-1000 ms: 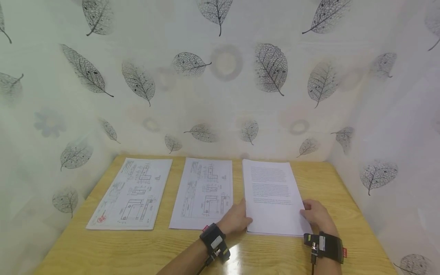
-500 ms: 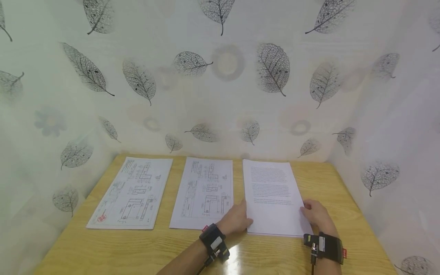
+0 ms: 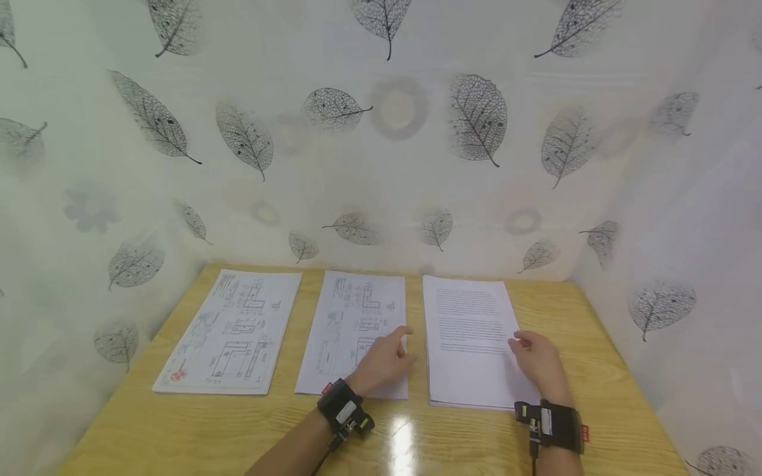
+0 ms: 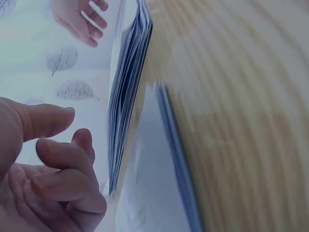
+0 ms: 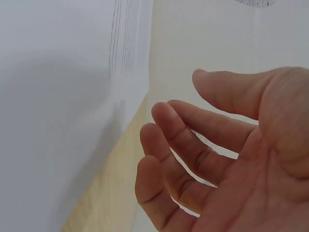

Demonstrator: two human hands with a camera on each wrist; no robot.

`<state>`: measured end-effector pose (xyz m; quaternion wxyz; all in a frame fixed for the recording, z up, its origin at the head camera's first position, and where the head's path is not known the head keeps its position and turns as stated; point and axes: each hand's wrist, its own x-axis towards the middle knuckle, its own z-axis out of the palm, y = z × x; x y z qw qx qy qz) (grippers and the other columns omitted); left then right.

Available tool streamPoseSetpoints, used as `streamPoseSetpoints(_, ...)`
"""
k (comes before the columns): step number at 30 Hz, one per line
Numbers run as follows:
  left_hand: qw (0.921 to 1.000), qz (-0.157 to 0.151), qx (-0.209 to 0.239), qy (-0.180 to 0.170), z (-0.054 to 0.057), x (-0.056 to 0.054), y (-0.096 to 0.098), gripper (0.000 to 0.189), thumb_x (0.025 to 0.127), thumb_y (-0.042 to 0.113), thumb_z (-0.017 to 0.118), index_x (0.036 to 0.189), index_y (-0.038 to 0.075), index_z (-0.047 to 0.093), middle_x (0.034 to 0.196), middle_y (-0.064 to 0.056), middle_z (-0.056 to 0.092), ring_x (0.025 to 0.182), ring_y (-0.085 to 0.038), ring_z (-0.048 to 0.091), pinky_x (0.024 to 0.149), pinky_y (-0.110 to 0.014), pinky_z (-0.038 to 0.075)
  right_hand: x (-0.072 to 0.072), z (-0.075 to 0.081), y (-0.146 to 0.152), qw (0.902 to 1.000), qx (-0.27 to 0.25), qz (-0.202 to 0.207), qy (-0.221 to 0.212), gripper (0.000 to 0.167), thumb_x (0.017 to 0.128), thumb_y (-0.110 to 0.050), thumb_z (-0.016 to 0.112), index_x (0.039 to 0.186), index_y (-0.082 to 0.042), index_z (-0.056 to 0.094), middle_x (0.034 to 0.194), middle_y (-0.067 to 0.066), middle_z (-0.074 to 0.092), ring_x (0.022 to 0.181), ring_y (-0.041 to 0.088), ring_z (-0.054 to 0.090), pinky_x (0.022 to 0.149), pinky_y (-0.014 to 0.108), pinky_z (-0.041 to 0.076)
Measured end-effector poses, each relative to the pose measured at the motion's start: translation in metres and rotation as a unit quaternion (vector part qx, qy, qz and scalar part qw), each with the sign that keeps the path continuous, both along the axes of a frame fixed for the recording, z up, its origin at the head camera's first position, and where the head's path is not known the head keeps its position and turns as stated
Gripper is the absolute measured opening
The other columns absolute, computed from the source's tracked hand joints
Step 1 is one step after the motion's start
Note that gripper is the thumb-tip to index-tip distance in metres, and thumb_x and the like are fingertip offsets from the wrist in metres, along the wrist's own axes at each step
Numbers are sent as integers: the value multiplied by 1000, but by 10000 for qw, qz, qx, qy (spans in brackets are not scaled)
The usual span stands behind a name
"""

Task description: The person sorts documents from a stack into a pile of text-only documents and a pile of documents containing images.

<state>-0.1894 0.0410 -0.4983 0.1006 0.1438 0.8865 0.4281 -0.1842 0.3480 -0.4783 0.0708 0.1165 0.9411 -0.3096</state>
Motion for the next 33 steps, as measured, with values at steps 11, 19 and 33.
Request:
streamPoseSetpoints(11,9970,409,-117,654,-3,-4,-55,34,88,27,63,117,8,61,73,0,66,57,-6,53,51,-22,42,-2,-4,-33,9984,192,532,7,48,95,-33,50,129,1,51,116,23,58,101,33,56,76,41,47)
streamPoseSetpoints(19,9935,650,-214,912,-4,-6,-94,22,87,27,63,102,11,66,82,1,65,70,-7,56,63,-23,46,-6,-1,-55,9978,114,637,151,45,95,-31,51,127,1,54,121,24,59,106,36,58,80,45,49)
streamPoseSetpoints(33,9822,1761,-539,368,3,-9,-193,19,89,35,60,98,22,70,89,4,66,76,-10,57,67,-27,45,-14,-6,-109,9909,117,1103,768,32,92,-24,57,116,-4,63,106,13,67,89,23,63,67,32,50)
